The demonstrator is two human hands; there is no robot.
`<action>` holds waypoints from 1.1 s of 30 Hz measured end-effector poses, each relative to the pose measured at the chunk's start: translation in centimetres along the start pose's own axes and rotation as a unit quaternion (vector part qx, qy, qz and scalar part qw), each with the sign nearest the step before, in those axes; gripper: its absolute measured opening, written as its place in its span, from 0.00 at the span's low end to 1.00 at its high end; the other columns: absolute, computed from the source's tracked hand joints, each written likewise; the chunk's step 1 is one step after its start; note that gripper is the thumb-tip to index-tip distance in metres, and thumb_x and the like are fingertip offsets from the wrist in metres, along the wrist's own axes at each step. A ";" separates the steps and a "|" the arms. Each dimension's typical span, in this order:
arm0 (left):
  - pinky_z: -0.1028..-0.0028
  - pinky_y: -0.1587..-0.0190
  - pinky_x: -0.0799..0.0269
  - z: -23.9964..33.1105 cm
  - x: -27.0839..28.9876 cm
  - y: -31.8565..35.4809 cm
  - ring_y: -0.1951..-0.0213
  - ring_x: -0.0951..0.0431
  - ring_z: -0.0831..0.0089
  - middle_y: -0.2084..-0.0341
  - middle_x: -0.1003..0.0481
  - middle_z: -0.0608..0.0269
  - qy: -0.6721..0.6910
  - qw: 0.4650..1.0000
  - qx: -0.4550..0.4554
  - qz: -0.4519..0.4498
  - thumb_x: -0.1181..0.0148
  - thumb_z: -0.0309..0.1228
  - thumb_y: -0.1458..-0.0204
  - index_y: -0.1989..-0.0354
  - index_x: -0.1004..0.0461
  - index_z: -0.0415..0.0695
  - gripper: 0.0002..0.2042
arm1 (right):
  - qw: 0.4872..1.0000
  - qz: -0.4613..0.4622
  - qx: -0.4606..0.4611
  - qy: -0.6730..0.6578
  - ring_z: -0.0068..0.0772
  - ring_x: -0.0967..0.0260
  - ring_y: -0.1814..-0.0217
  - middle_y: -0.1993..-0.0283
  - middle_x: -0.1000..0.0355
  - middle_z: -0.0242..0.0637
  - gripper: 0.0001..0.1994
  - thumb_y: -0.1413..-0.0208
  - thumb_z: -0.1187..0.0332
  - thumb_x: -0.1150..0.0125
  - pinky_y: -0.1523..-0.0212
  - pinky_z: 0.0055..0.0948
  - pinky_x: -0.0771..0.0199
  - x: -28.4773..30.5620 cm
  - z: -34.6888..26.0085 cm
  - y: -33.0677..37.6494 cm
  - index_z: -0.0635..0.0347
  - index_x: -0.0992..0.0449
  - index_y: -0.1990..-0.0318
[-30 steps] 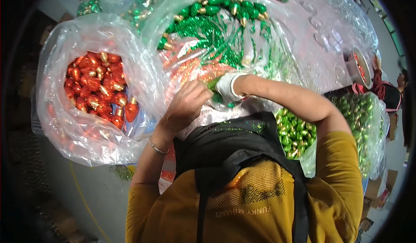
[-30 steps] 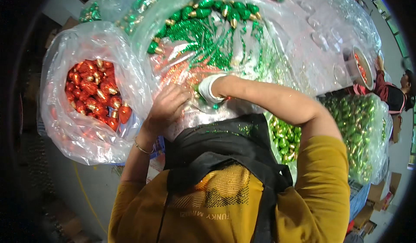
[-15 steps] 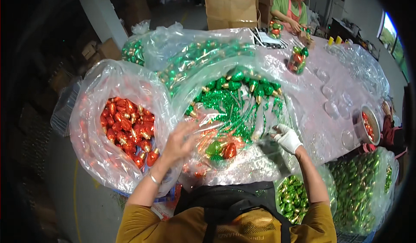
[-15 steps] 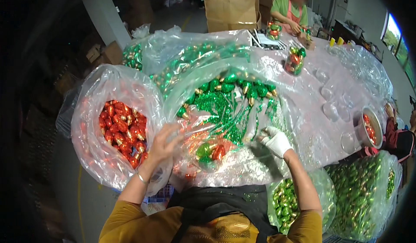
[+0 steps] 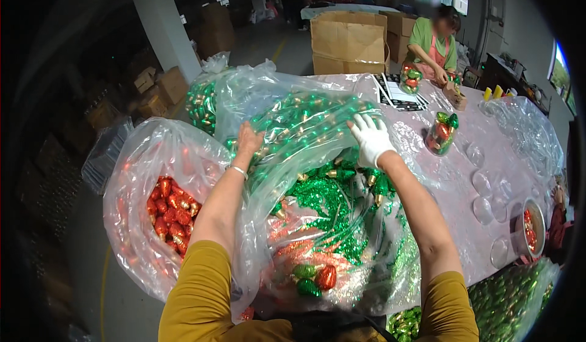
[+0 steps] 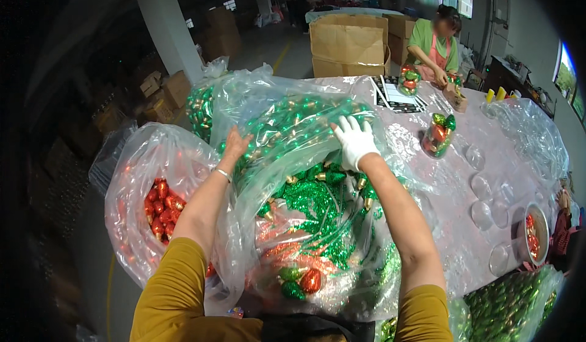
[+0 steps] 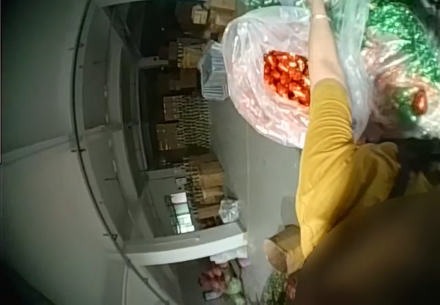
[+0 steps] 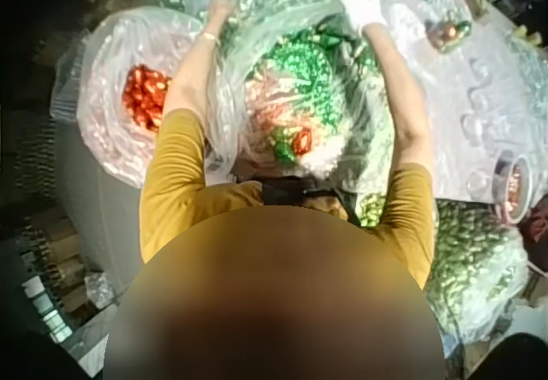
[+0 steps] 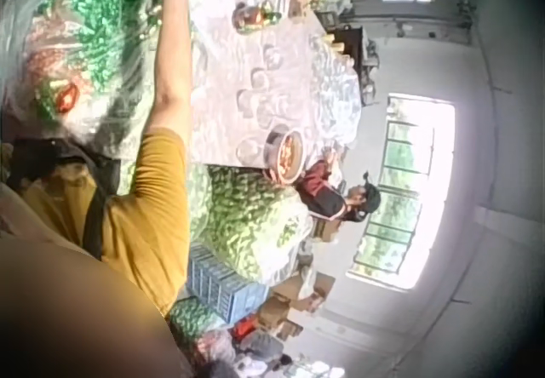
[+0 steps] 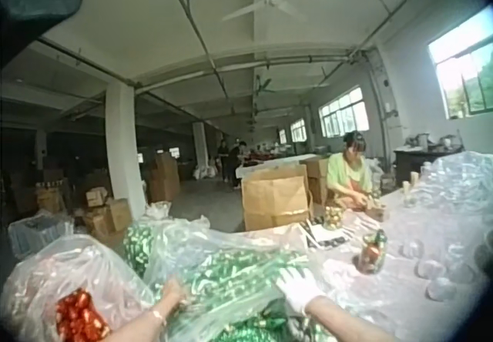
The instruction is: The person is sorting and packing red and green festive ornaments into plastic bags at a packaging station.
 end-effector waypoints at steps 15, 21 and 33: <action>0.60 0.42 0.36 -10.8 -10.9 -9.7 0.41 0.35 0.52 0.45 0.33 0.47 -0.184 0.976 0.065 -0.099 0.29 0.54 0.67 0.36 0.46 0.44 0.50 | 0.730 -0.483 0.284 -0.391 0.35 0.38 0.82 0.80 0.30 0.47 0.10 0.53 0.63 0.36 0.78 0.36 0.34 -14.7 -6.6 7.7 0.61 0.22 0.75; 0.64 0.53 0.28 -7.3 -10.9 -11.1 0.58 0.21 0.63 0.62 0.21 0.55 -0.079 0.987 -0.011 -0.140 0.32 0.45 0.59 0.52 0.26 0.41 0.27 | 0.717 -0.573 0.296 -0.266 0.29 0.31 0.76 0.72 0.24 0.45 0.15 0.53 0.58 0.33 0.72 0.32 0.28 -16.8 -8.1 9.7 0.62 0.22 0.67; 0.68 0.72 0.31 21.6 11.3 18.4 0.74 0.27 0.68 0.76 0.25 0.61 0.341 0.752 -0.558 -0.083 0.38 0.23 0.58 0.63 0.22 0.42 0.11 | 0.836 -0.313 0.145 -0.426 0.31 0.25 0.58 0.60 0.23 0.36 0.16 0.51 0.63 0.36 0.58 0.27 0.25 -5.4 6.1 -0.7 0.63 0.22 0.58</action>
Point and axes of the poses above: each hand's wrist, its own y-axis away from the middle knuckle, its own x-axis out of the back of the hand, z = x × y, the point moved 4 cm from there along -y, towards the middle knuckle
